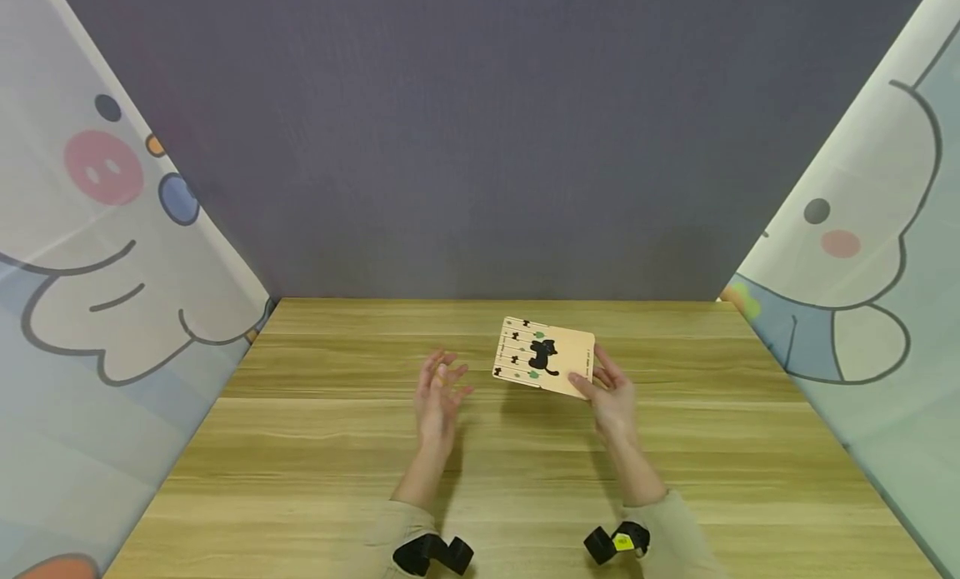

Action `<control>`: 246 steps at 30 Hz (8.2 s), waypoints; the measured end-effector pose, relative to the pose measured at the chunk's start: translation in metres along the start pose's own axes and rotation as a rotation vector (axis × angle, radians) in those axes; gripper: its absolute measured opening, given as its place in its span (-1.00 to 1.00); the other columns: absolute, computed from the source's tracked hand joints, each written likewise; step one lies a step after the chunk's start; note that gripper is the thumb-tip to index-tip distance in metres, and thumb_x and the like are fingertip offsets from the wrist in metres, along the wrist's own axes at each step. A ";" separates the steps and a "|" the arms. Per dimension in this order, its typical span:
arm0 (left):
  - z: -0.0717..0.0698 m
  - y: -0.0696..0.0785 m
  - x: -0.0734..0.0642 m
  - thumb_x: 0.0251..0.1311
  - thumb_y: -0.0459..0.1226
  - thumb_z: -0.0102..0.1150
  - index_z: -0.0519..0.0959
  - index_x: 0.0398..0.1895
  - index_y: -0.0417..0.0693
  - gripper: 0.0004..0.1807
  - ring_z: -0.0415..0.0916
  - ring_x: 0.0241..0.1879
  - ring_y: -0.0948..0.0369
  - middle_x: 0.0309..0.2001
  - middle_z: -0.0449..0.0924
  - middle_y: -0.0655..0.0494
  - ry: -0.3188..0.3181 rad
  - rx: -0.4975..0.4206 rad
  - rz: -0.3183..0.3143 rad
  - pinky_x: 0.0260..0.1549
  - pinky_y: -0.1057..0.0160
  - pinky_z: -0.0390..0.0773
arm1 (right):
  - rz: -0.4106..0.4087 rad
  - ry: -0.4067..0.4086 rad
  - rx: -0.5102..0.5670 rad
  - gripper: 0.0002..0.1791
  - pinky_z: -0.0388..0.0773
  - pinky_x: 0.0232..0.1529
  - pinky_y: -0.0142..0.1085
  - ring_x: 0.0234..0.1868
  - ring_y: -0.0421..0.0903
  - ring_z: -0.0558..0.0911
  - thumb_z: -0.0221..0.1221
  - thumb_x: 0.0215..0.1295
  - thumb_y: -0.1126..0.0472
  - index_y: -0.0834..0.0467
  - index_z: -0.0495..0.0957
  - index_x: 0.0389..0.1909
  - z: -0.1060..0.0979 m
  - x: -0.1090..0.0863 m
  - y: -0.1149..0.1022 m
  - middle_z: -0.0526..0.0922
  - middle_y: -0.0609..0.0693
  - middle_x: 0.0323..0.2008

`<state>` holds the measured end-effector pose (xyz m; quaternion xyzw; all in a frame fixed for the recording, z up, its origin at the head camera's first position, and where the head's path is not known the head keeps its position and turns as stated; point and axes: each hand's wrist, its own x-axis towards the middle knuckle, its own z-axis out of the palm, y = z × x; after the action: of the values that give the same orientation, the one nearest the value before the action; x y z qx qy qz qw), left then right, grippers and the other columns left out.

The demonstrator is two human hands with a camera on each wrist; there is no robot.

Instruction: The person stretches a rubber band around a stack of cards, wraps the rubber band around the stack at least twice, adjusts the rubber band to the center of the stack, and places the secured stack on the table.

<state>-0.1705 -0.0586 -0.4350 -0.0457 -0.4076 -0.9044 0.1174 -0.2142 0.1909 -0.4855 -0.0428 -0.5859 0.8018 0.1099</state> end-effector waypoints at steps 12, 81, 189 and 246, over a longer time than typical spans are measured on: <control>0.017 -0.019 -0.004 0.23 -0.32 -0.19 0.13 0.20 -0.14 -0.55 0.33 -0.01 -0.08 0.11 0.18 -0.22 0.088 -0.095 -0.045 -0.14 0.05 0.46 | -0.032 -0.031 0.032 -0.19 0.56 -0.33 -0.33 -0.33 -0.04 0.61 0.31 -0.11 0.43 0.08 0.24 0.23 0.008 -0.004 0.001 0.48 0.19 -0.18; 0.018 0.019 0.087 0.06 -0.56 0.06 0.21 0.25 -0.12 -0.36 0.58 -0.29 0.14 0.15 0.24 -0.32 -0.166 0.265 -0.347 -0.29 0.20 0.56 | 0.141 -0.296 -0.192 -0.26 0.55 -0.25 -0.30 -0.27 -0.01 0.60 0.16 -0.05 0.61 0.26 0.20 0.22 0.040 -0.056 -0.061 0.48 0.40 -0.13; 0.022 0.047 0.050 -0.43 0.31 0.18 -0.09 0.36 -0.04 0.25 0.10 0.22 -0.02 0.33 -0.07 -0.08 -1.126 1.662 0.106 0.06 0.04 0.28 | 0.032 -0.243 -0.126 -0.10 0.54 -0.27 -0.23 -0.29 -0.02 0.62 0.41 -0.29 0.16 0.02 0.26 0.22 -0.005 -0.033 0.003 0.60 0.14 -0.21; 0.007 0.023 0.025 -0.20 0.01 0.35 0.31 0.22 0.10 -0.20 0.12 0.18 0.10 0.26 0.07 0.04 -0.830 1.191 0.386 0.05 0.13 0.32 | 0.169 -0.101 0.088 -0.22 0.32 -0.73 -0.59 -0.45 -0.20 0.62 0.06 0.06 0.60 0.15 0.05 0.31 0.027 -0.063 -0.059 0.64 -0.08 -0.36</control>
<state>-0.1895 -0.0724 -0.4089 -0.3823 -0.8236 -0.4028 0.1157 -0.1507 0.1688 -0.4250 -0.0469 -0.5491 0.8344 0.0139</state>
